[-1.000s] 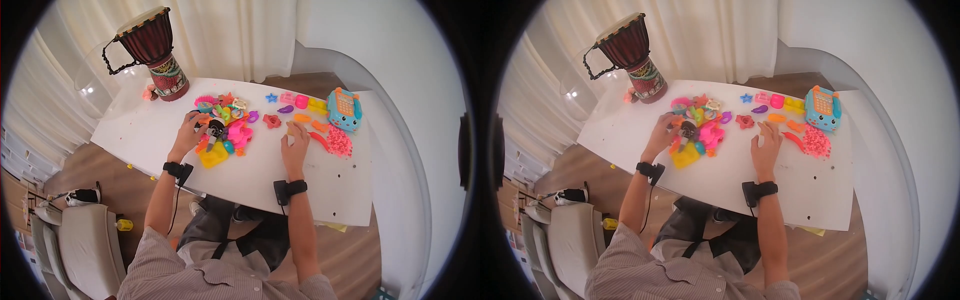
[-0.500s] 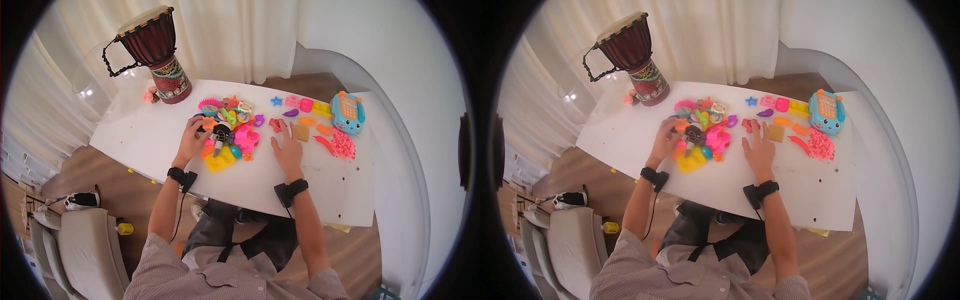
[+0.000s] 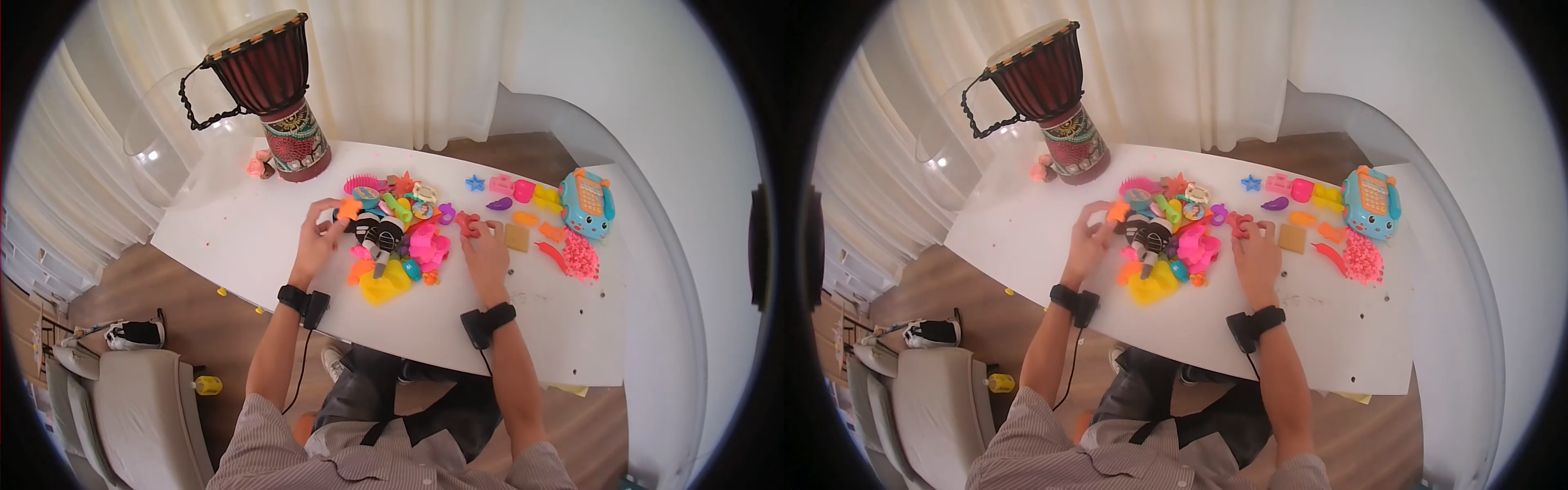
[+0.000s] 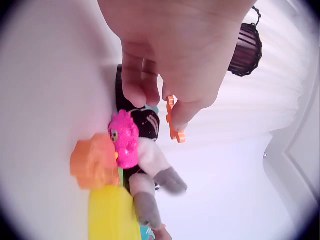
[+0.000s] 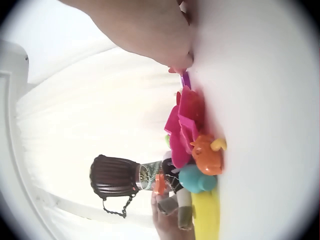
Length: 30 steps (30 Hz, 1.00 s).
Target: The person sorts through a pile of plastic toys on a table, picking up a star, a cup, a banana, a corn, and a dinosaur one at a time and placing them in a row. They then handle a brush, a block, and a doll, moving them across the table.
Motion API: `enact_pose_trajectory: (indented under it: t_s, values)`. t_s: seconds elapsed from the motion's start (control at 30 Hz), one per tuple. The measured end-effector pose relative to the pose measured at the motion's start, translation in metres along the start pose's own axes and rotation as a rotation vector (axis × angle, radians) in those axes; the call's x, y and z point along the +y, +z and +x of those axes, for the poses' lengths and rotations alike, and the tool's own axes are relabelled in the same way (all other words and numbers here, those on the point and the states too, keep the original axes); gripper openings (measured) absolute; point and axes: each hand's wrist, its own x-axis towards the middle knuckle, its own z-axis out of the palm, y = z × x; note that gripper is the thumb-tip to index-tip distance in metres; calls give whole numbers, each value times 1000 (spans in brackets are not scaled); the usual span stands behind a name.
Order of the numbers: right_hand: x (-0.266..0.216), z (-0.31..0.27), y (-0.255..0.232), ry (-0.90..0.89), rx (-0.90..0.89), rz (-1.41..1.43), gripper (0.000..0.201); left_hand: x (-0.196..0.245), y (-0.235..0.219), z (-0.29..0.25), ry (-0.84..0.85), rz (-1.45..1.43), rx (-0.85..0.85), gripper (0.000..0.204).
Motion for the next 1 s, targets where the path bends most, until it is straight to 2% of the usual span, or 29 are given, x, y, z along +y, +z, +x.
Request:
enact_pose_trajectory:
  t_s: [0.07,0.13,0.27,0.37,0.43,0.47,0.5,0.53,0.57,0.67,0.73,0.77,0.83,0.97,1.0]
  values:
    - [-6,-1,-7,29,2,70,30,4,-24,16,-9,-9,55,34]
    - [-17,1,-20,146,-68,264,29,-6,-39,29,-21,46,229,35]
    - [-23,5,-20,65,-40,361,30,-34,-63,52,-56,118,319,44]
    - [-37,12,-25,14,-100,310,30,-48,-69,62,-74,176,315,40]
    - [-51,18,-26,-126,-130,342,29,-50,-69,59,-52,249,305,38]
    - [-59,22,-25,-137,-142,330,29,-49,-67,56,-28,338,287,35]
    - [-69,26,-23,-106,-206,418,28,-54,-67,58,-35,324,297,35]
    - [-77,30,-20,-73,-270,507,27,-59,-66,60,30,386,287,33]
    - [-82,34,-13,-82,-280,498,27,-62,-67,61,97,451,276,31]
    - [-100,46,3,-179,-371,458,27,-58,-69,60,14,384,230,30]
    - [-120,51,9,-351,-355,255,28,-61,-71,61,57,389,240,28]
    - [-130,53,11,-350,-359,253,28,-62,-73,61,101,403,241,27]
    - [-146,54,17,-247,-559,346,30,-63,-74,62,124,410,254,24]
    - [-165,48,39,-197,-603,461,30,-62,-73,64,160,334,274,21]
    - [-166,47,45,-273,-543,396,30,-61,-74,65,157,337,278,21]
